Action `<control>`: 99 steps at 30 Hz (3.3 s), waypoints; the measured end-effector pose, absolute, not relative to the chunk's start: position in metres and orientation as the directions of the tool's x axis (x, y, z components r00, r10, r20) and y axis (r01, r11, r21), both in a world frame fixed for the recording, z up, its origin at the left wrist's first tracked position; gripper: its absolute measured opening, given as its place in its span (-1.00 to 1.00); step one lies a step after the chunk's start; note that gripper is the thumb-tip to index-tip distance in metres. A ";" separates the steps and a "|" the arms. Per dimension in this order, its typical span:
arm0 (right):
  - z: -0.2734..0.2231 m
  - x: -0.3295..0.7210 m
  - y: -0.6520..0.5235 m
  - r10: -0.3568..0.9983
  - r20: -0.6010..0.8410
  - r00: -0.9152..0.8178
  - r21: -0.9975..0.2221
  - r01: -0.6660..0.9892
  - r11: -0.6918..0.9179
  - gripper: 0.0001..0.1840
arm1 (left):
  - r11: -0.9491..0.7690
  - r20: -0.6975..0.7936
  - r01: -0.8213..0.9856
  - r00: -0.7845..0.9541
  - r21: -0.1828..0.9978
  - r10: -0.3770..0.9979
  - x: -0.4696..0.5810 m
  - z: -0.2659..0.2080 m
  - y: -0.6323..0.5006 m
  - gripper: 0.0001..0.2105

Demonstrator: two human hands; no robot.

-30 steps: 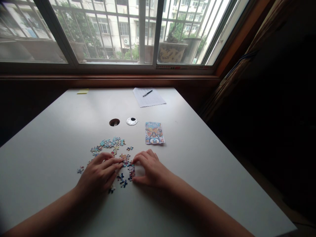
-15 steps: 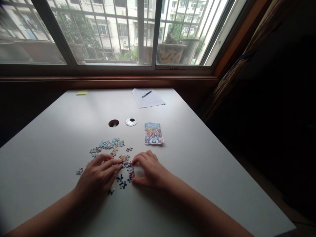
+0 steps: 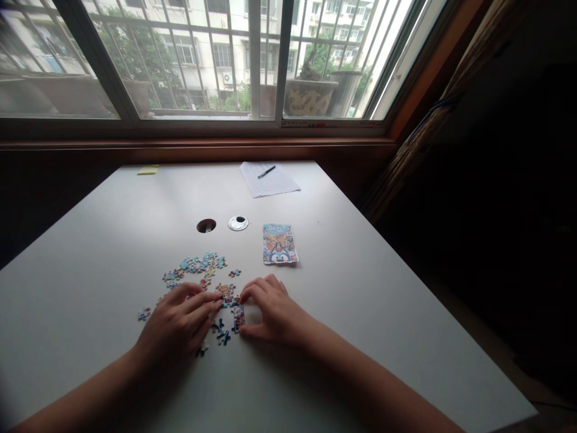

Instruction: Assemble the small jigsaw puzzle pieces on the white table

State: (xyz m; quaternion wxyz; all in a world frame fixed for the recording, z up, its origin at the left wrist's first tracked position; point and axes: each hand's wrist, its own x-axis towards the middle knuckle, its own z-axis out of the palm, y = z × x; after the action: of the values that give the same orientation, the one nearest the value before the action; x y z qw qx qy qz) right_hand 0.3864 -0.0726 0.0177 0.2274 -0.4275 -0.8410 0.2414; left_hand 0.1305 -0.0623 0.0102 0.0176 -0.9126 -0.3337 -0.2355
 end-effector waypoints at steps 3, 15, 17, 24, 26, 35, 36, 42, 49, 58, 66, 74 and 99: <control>0.016 0.386 -0.073 0.825 0.191 -0.531 -0.600 0.603 0.526 -0.56 | -0.785 0.448 0.606 0.671 0.128 0.591 0.131 0.011 -0.063 -0.77; 0.014 0.387 -0.074 0.826 0.197 -0.528 -0.597 0.604 0.528 -0.58 | -0.780 0.443 0.615 0.671 0.115 0.595 0.130 0.011 -0.062 -0.76; 0.014 0.388 -0.074 0.828 0.195 -0.526 -0.597 0.606 0.526 -0.57 | -0.779 0.441 0.617 0.671 0.116 0.597 0.130 0.011 -0.062 -0.76; 0.015 0.388 -0.074 0.824 0.200 -0.530 -0.598 0.600 0.531 -0.57 | -0.779 0.434 0.612 0.670 0.138 0.603 0.131 0.012 -0.061 -0.76; 0.016 0.388 -0.074 0.826 0.198 -0.527 -0.599 0.603 0.528 -0.57 | -0.779 0.436 0.610 0.668 0.142 0.603 0.131 0.012 -0.061 -0.76; 0.019 0.395 -0.071 0.834 0.174 -0.524 -0.586 0.625 0.515 -0.61 | -0.778 0.443 0.607 0.660 0.162 0.607 0.130 0.012 -0.062 -0.74; 0.019 0.395 -0.070 0.832 0.177 -0.526 -0.588 0.622 0.518 -0.61 | -0.775 0.439 0.609 0.658 0.169 0.612 0.130 0.012 -0.062 -0.74; 0.023 0.397 -0.069 0.809 0.218 -0.546 -0.609 0.571 0.551 -0.65 | -0.767 0.431 0.612 0.650 0.193 0.627 0.129 0.010 -0.061 -0.73; 0.020 0.390 -0.073 0.812 0.245 -0.529 -0.512 0.641 0.572 -0.79 | -0.751 0.425 0.638 0.641 0.168 0.639 0.129 0.012 -0.061 -0.68; 0.017 0.381 -0.079 0.809 0.259 -0.528 -0.366 0.722 0.588 -0.72 | -0.761 0.409 0.638 0.667 0.117 0.622 0.130 0.009 -0.061 -0.67; 0.015 0.376 -0.081 0.784 0.319 -0.532 -0.275 0.740 0.614 -0.75 | -0.758 0.375 0.650 0.690 0.056 0.619 0.131 0.007 -0.065 -0.62; 0.017 0.374 -0.077 0.742 0.369 -0.560 -0.177 0.741 0.647 -0.82 | -0.763 0.364 0.642 0.696 0.071 0.619 0.129 0.007 -0.066 -0.72; 0.054 0.364 -0.040 0.445 0.189 -0.875 0.233 0.480 0.846 -0.74 | -0.767 0.338 0.641 0.716 0.029 0.611 0.129 0.013 -0.068 -0.76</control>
State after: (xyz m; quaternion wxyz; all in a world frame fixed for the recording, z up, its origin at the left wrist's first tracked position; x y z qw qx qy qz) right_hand 0.3644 -0.0397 0.0541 0.0640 -0.2413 -0.9585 -0.1379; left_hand 0.1293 -0.0675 0.0131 0.0452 -0.9252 -0.3381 -0.1661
